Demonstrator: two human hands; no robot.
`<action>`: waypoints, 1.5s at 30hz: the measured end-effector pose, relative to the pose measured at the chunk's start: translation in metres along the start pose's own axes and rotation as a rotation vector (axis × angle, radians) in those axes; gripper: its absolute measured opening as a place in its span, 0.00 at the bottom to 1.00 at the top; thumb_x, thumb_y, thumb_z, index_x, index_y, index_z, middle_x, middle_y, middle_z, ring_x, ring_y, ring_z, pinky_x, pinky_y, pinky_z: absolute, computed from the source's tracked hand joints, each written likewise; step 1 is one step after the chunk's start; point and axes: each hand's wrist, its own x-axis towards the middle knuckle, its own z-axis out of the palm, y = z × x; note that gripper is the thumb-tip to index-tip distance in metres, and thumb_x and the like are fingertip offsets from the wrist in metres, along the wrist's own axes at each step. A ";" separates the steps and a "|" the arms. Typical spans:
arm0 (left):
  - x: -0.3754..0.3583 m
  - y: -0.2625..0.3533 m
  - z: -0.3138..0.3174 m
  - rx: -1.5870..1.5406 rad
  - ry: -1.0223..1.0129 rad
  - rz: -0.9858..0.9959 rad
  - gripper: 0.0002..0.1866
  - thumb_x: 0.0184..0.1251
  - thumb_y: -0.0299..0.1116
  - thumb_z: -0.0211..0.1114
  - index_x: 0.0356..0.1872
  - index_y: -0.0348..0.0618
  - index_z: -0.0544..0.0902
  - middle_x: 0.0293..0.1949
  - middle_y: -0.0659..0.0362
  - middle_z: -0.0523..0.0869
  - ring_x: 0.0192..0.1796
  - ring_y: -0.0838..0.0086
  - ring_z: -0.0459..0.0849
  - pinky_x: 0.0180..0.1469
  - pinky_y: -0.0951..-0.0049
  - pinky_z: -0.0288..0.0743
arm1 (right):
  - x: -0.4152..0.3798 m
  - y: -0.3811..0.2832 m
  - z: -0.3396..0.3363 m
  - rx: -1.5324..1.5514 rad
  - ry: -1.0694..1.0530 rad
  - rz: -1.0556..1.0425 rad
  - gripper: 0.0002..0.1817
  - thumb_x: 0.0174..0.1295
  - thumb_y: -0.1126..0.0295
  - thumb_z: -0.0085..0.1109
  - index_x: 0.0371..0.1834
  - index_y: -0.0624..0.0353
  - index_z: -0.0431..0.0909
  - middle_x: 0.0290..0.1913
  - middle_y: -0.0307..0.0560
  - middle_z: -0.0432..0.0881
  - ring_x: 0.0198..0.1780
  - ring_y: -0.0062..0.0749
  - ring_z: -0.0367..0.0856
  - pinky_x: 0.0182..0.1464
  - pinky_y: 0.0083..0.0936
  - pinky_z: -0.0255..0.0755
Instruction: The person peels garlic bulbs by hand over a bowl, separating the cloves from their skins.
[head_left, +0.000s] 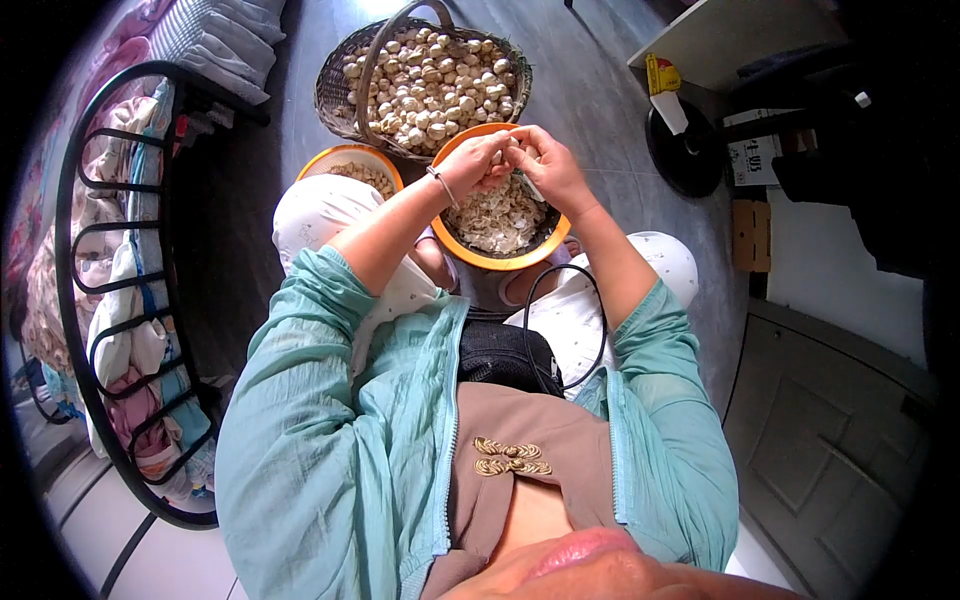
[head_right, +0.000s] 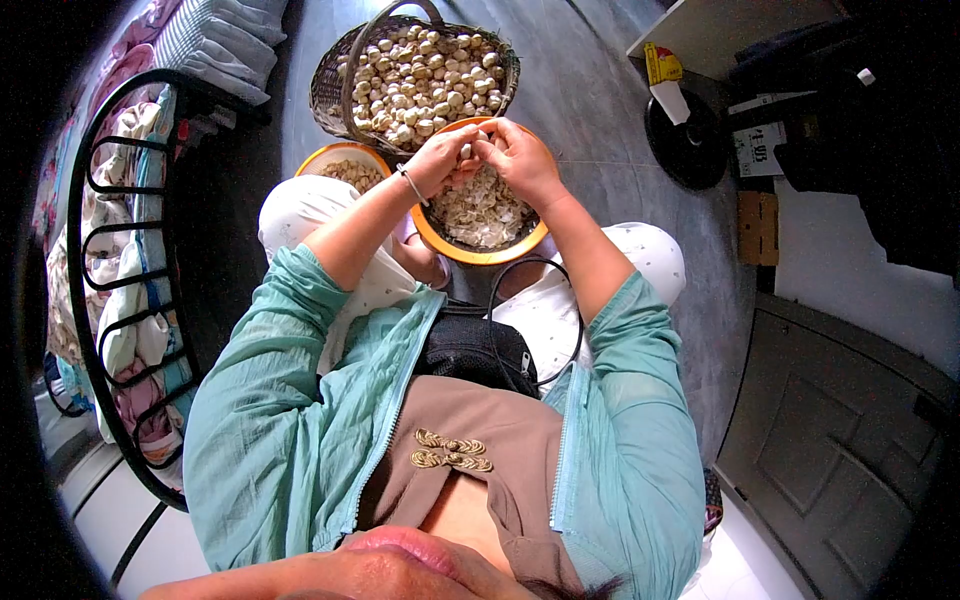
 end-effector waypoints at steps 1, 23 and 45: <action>0.001 -0.001 0.000 0.000 0.000 0.000 0.16 0.71 0.46 0.44 0.29 0.47 0.71 0.16 0.69 0.63 0.15 0.84 0.59 0.16 0.82 0.50 | -0.002 -0.004 0.002 -0.010 0.012 -0.031 0.11 0.63 0.66 0.55 0.43 0.61 0.73 0.30 0.38 0.76 0.30 0.17 0.73 0.34 0.18 0.69; 0.004 -0.011 -0.006 -0.070 0.059 0.033 0.10 0.66 0.32 0.52 0.39 0.41 0.80 0.21 0.66 0.73 0.17 0.85 0.64 0.17 0.86 0.56 | 0.001 0.005 -0.012 1.140 0.032 0.406 0.18 0.71 0.57 0.37 0.43 0.60 0.71 0.32 0.43 0.73 0.23 0.17 0.64 0.22 0.11 0.59; 0.010 -0.017 -0.008 -0.560 -0.193 -0.318 0.17 0.69 0.45 0.48 0.28 0.43 0.75 0.23 0.58 0.76 0.17 0.82 0.68 0.12 0.88 0.56 | 0.000 -0.020 -0.015 1.087 0.072 0.049 0.22 0.70 0.53 0.37 0.37 0.61 0.75 0.36 0.47 0.79 0.42 0.32 0.78 0.53 0.30 0.70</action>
